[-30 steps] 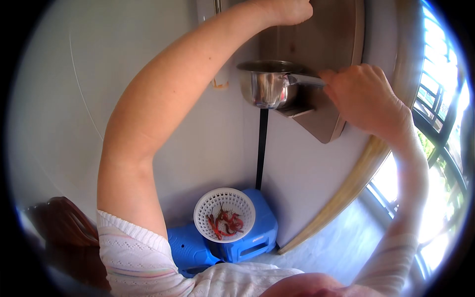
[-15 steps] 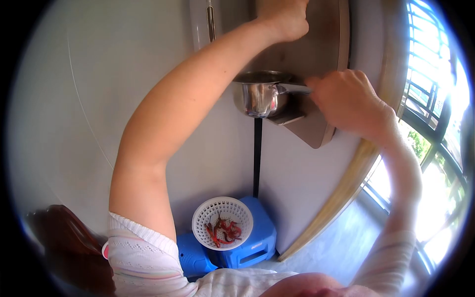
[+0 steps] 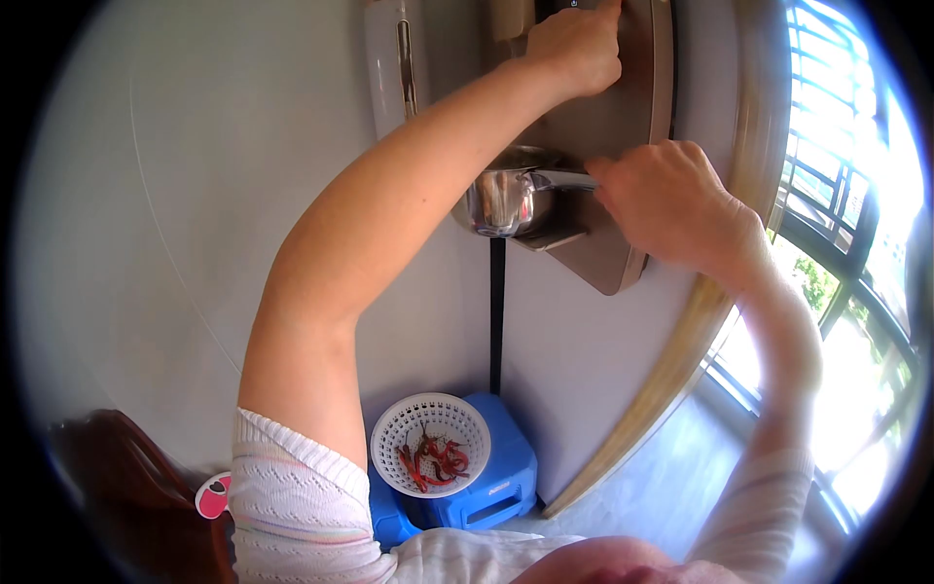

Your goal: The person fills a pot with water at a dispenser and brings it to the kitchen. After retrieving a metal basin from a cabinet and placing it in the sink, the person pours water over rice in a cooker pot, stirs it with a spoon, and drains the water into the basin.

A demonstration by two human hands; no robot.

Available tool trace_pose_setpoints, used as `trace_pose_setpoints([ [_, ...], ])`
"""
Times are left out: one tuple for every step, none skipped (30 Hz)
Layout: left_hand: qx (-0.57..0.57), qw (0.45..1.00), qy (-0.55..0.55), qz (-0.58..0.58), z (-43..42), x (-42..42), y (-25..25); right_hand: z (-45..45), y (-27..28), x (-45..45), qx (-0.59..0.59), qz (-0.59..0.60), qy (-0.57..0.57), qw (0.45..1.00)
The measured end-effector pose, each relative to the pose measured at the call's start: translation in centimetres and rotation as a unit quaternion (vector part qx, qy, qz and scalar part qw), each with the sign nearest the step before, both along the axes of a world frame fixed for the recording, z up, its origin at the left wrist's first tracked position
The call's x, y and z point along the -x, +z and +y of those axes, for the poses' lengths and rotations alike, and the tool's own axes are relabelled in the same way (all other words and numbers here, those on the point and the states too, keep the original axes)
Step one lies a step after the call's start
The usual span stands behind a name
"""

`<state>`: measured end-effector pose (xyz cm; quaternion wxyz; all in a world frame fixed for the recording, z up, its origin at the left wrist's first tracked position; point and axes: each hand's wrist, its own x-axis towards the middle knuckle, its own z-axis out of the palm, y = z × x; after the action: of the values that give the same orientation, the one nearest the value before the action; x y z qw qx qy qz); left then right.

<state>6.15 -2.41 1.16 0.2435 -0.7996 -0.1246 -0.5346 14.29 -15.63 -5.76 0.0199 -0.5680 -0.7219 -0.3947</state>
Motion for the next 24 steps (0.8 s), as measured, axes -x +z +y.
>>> trace_pose_setpoints([
  [-0.005, 1.0, 0.02, 0.014, 0.0, -0.1, 0.2, 0.1, 0.1, 0.0, 0.014, 0.002, -0.014, 1.0],
  [-0.009, 0.999, 0.04, 0.027, 0.1, -0.3, 0.4, 0.2, 0.2, 0.1, 0.028, 0.005, -0.027, 0.999],
  [-0.013, 0.997, 0.061, 0.041, 0.1, -0.5, 0.7, 0.2, 0.2, 0.0, 0.015, 0.0, -0.02, 1.0],
  [-0.006, 0.997, 0.067, 0.049, -0.4, -0.4, 0.9, 0.1, 0.1, 0.0, 0.004, -0.005, -0.013, 1.0],
  [0.003, 0.996, 0.073, 0.058, -0.9, -0.3, 1.3, 0.1, 0.0, 0.1, -0.005, -0.009, -0.006, 1.0],
  [0.013, 0.995, 0.079, 0.066, -1.3, -0.2, 1.4, 0.0, -0.1, 0.1, -0.011, -0.012, -0.006, 1.0],
  [0.003, 0.995, 0.076, 0.065, -1.2, 0.0, 1.4, -0.1, -0.1, 0.2, -0.016, -0.016, -0.004, 1.0],
  [-0.008, 0.995, 0.074, 0.064, -1.1, 0.2, 1.5, -0.2, -0.1, 0.3, -0.022, -0.019, -0.002, 1.0],
  [-0.019, 0.995, 0.071, 0.062, -0.8, 0.4, 1.6, -0.3, 0.0, 0.5, -0.018, -0.022, -0.014, 0.999],
  [-0.06, 0.996, 0.03, 0.055, -0.1, 0.8, 1.6, -0.5, 0.2, 0.8, -0.015, -0.026, -0.026, 0.999],
  [0.011, 0.996, 0.069, 0.06, -1.6, 1.8, 1.5, -0.6, 0.1, 0.9, -0.009, -0.03, -0.04, 0.999],
  [-0.049, 0.997, 0.053, 0.016, -1.6, 2.6, 1.0, -0.4, 0.0, 0.8, -0.006, -0.034, -0.041, 0.999],
  [-0.109, 0.993, 0.038, -0.029, -1.3, 3.5, 0.7, -0.2, 0.0, 0.7, -0.003, -0.038, -0.042, 0.998],
  [-0.149, 0.988, -0.006, -0.046, -0.2, 4.1, 1.1, -0.1, 0.0, 0.7, -0.003, -0.041, -0.042, 0.998],
  [-0.185, 0.979, -0.049, -0.063, 1.5, 4.7, 1.5, 0.0, 0.0, 0.7, -0.002, -0.036, -0.039, 0.999],
  [-0.221, 0.967, -0.092, -0.081, 2.6, 5.5, 1.7, 0.0, -0.1, 0.8, -0.002, -0.032, -0.036, 0.999],
  [-0.136, 0.985, -0.068, -0.076, 1.2, 7.0, 1.0, 0.1, -0.1, 0.9, -0.001, -0.029, -0.033, 0.999],
  [-0.051, 0.995, -0.045, -0.07, -0.4, 8.7, -0.2, 0.0, -0.1, 1.0, 0.005, -0.03, -0.04, 0.999],
  [0.035, 0.997, -0.021, -0.063, -1.8, 10.3, -1.5, 0.1, -0.1, 1.2, 0.012, -0.032, -0.048, 0.998],
  [0.082, 0.993, -0.024, -0.078, -1.8, 11.7, -2.5, 0.1, -0.1, 1.3, 0.018, -0.034, -0.055, 0.998],
  [0.13, 0.987, -0.022, -0.093, -2.0, 12.6, -3.8, 0.1, -0.1, 1.5, 0.017, -0.032, -0.051, 0.998],
  [0.177, 0.978, -0.02, -0.108, -2.2, 13.6, -5.1, 0.1, -0.1, 1.6, 0.016, -0.03, -0.047, 0.998],
  [0.225, 0.966, -0.013, -0.122, -2.5, 14.3, -6.6, 0.1, -0.2, 1.8, 0.015, -0.028, -0.044, 0.999],
  [0.24, 0.963, -0.027, -0.117, -1.9, 15.4, -8.1, 0.3, -0.4, 2.0, 0.007, -0.031, -0.052, 0.998],
])
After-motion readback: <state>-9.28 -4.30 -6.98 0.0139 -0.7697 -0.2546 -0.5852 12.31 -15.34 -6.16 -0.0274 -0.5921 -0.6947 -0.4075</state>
